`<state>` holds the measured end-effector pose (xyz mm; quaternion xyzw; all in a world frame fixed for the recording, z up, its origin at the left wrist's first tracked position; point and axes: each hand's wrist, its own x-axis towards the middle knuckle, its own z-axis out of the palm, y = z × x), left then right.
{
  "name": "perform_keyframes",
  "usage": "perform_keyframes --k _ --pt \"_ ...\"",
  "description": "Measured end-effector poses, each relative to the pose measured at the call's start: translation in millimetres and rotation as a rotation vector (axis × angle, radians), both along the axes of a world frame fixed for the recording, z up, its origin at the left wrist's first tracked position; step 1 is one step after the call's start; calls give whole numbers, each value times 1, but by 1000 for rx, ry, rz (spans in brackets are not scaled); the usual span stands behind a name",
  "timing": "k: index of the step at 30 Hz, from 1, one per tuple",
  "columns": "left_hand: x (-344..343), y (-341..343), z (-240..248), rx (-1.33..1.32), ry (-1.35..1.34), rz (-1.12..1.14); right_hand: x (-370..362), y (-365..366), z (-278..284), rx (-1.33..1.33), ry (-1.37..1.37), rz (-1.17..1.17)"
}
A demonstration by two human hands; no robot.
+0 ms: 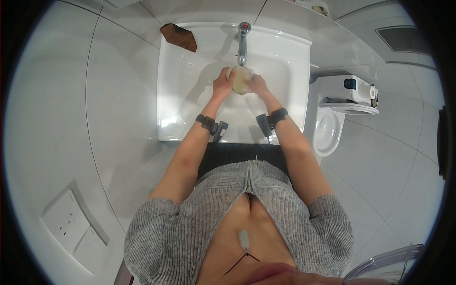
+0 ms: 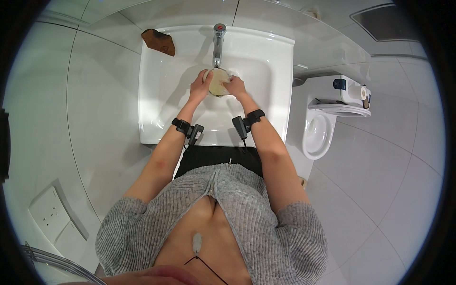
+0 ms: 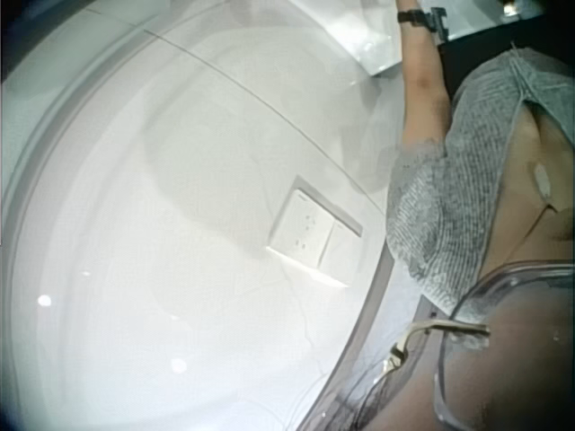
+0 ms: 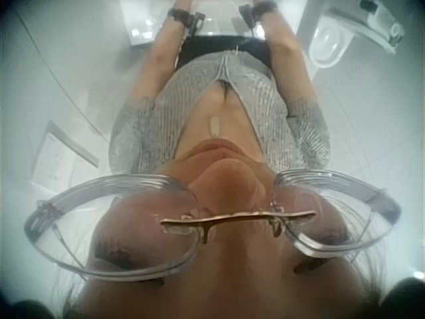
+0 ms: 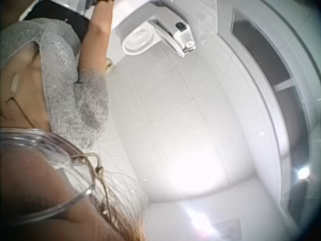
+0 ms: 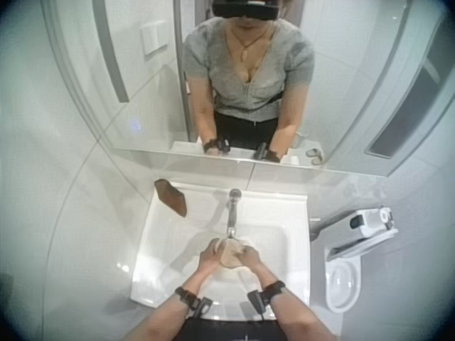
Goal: The person washes a ceramic cup in a sink with a sponge, then moves to another room to pick up plastic bags and other trash from the floor.
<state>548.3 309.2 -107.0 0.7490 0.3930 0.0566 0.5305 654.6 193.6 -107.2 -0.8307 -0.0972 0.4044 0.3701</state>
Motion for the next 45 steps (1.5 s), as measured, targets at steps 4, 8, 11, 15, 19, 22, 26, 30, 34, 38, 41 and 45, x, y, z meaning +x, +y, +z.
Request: perform_keyframes --k 4,8,11,15,19,22,26,30,34,38,41,45 --pt "-2 -13 -3 53 -41 -1 -4 -5 -44 61 -44 48" --pt "-5 -25 -7 232 -126 29 -15 -2 -50 296 544 -115" --pt "-13 -19 -16 181 -49 13 -23 12 -21 134 160 141" --pt "-4 -7 -11 78 -40 -148 5 7 -34 45 -565 439" --pt "4 4 -5 14 -38 -164 11 18 -38 -154 -652 388" --pt "-1 -5 -3 92 48 -4 -3 19 -32 -149 -94 90" --pt "13 -35 21 144 -175 89 -8 -4 -61 186 457 -289" --pt "-8 -18 16 16 -38 -54 4 7 -32 -179 -566 450" --pt "-2 -17 26 -280 116 -149 10 15 -25 -182 -720 308" --pt "-3 -1 11 -549 58 -44 -20 31 7 14 -675 2" --pt "3 -1 13 -549 18 29 -14 17 -7 74 -727 152" --pt "7 -7 27 -452 56 12 -9 14 -22 223 -568 449"
